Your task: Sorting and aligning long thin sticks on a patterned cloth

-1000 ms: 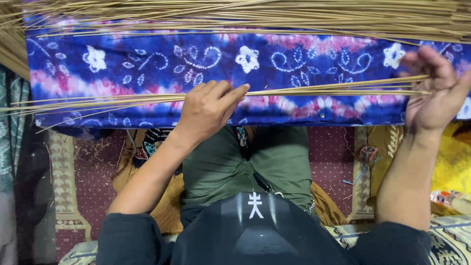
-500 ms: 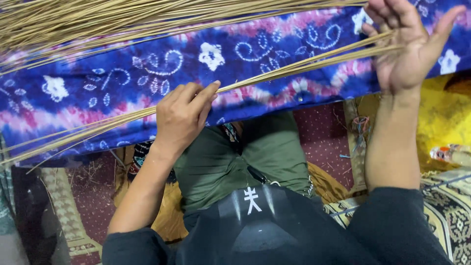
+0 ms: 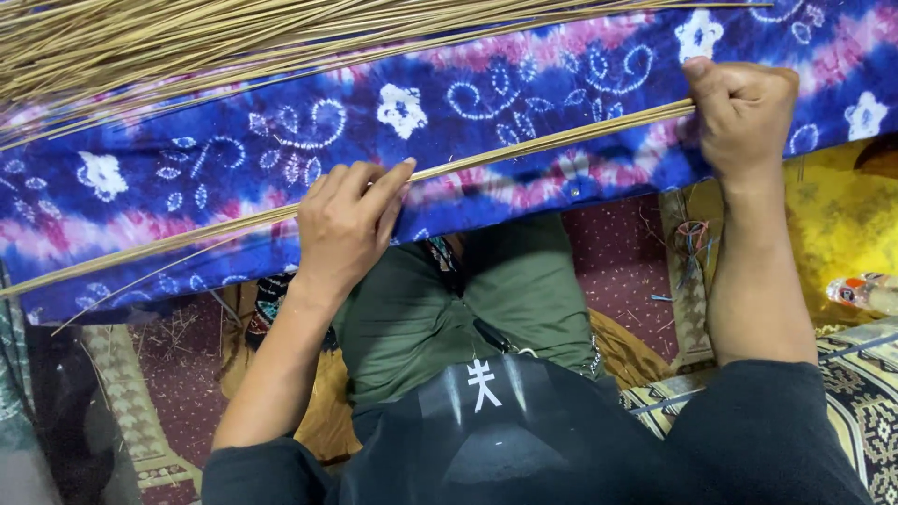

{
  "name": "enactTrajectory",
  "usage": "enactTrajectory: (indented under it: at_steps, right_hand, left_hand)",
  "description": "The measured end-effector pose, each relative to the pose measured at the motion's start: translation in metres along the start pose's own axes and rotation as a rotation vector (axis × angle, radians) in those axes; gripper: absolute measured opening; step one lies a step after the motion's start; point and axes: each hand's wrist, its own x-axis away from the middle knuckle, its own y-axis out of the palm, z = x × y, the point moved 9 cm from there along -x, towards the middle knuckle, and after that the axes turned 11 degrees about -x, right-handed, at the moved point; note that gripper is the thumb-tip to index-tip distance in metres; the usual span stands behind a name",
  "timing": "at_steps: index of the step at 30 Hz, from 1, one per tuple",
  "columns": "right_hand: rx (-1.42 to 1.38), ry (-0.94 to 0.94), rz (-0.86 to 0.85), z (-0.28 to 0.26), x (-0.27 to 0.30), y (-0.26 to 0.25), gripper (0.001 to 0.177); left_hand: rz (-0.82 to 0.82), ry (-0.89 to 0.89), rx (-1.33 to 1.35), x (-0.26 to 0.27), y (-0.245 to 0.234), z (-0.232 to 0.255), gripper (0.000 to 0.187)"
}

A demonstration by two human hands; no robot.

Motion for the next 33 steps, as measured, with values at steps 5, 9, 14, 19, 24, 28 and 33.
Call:
enactTrajectory:
  at_steps: [5, 9, 14, 19, 24, 28, 33]
  right_hand:
    - [0.043, -0.093, 0.055, 0.014, -0.002, -0.002, 0.074]
    - [0.036, -0.061, 0.094, 0.033, 0.0, 0.002, 0.076]
    - [0.083, -0.017, 0.108, 0.044, 0.001, 0.001, 0.079]
    - [0.178, -0.062, 0.173, 0.046, 0.005, -0.003, 0.077]
    - [0.211, -0.042, 0.195, 0.054, 0.006, -0.009, 0.073]
    - [0.243, -0.02, 0.191, 0.05, 0.003, -0.007, 0.076]
    - [0.397, -0.197, 0.162, 0.058, 0.006, -0.004, 0.06]
  left_hand:
    - [-0.007, -0.015, 0.024, 0.0, 0.004, 0.0, 0.03]
    - [0.011, -0.034, 0.075, 0.001, 0.007, -0.003, 0.028]
    - [0.024, -0.067, 0.123, 0.0, 0.015, -0.005, 0.029]
    - [0.06, -0.097, 0.133, -0.007, 0.01, -0.005, 0.024]
    - [0.096, -0.097, 0.137, -0.015, 0.004, -0.007, 0.023]
    - [0.096, -0.094, 0.065, -0.012, 0.015, -0.007, 0.017]
    - [0.097, -0.1, 0.064, -0.006, 0.023, -0.009, 0.018]
